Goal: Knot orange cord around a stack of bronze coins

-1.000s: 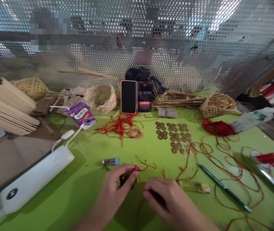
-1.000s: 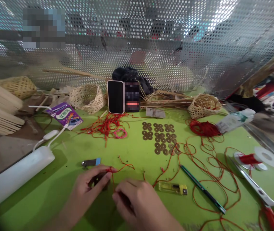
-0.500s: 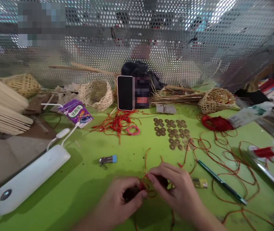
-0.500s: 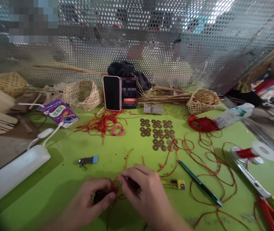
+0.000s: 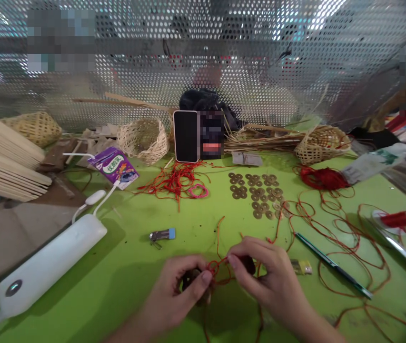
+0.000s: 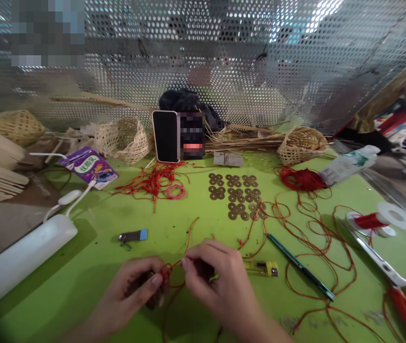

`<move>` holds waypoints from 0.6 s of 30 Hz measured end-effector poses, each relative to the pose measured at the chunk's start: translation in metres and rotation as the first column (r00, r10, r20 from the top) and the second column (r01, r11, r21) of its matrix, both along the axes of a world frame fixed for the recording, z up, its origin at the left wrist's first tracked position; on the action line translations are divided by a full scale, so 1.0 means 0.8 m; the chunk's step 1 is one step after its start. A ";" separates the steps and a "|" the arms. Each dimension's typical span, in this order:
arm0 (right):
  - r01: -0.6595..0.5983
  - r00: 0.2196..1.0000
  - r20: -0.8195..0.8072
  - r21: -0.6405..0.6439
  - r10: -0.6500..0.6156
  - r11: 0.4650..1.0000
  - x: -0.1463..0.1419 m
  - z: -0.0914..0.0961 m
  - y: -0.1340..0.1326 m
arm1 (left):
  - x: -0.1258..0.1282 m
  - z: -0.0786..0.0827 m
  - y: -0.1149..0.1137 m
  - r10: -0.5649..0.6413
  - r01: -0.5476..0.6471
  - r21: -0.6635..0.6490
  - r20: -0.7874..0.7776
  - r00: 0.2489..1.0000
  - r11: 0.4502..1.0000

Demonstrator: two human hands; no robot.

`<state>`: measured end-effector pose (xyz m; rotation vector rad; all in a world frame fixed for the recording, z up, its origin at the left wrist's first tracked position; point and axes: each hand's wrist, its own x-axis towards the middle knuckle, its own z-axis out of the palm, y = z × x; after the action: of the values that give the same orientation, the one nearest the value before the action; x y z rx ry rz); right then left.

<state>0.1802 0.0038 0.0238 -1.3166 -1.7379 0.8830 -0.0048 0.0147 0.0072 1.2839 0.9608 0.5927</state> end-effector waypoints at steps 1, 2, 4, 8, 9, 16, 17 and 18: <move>0.007 1.000 -0.008 0.002 -0.007 1.000 0.001 0.000 0.000 | 0.000 0.000 0.000 0.010 -0.009 -0.016 0.009 1.000 1.000; 0.009 1.000 -0.022 0.002 -0.009 1.000 0.001 -0.001 -0.001 | 0.000 0.000 -0.001 0.016 -0.016 -0.026 0.014 1.000 1.000; 0.005 0.997 -0.083 -0.032 -0.007 0.999 0.003 -0.002 -0.003 | -0.001 -0.002 -0.004 0.025 -0.024 -0.035 0.034 0.999 0.999; -0.071 0.882 -0.466 -0.284 -0.073 0.956 0.001 -0.009 -0.006 | -0.004 -0.010 -0.014 0.134 -0.132 -0.028 0.081 0.988 0.991; -0.132 0.827 -0.554 -0.358 -0.096 0.924 -0.001 -0.011 -0.005 | -0.005 -0.012 -0.016 0.156 -0.155 -0.023 0.079 0.985 0.988; -0.486 0.674 -0.736 -0.510 -0.068 0.709 -0.016 -0.017 0.002 | -0.006 -0.016 -0.013 -0.014 0.008 0.105 0.061 0.998 0.994; -0.489 0.683 -0.729 -0.505 -0.047 0.711 -0.017 -0.016 0.002 | -0.006 -0.017 -0.013 0.002 -0.008 0.111 0.054 0.999 0.994; -0.475 0.703 -0.710 -0.495 -0.024 0.727 -0.017 -0.015 0.001 | -0.006 -0.019 -0.014 0.030 -0.035 0.110 0.048 0.998 0.993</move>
<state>0.1667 0.0050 0.0118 -0.9307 -1.0173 1.9914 -0.0096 0.0036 -0.0078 1.3494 0.9220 0.7068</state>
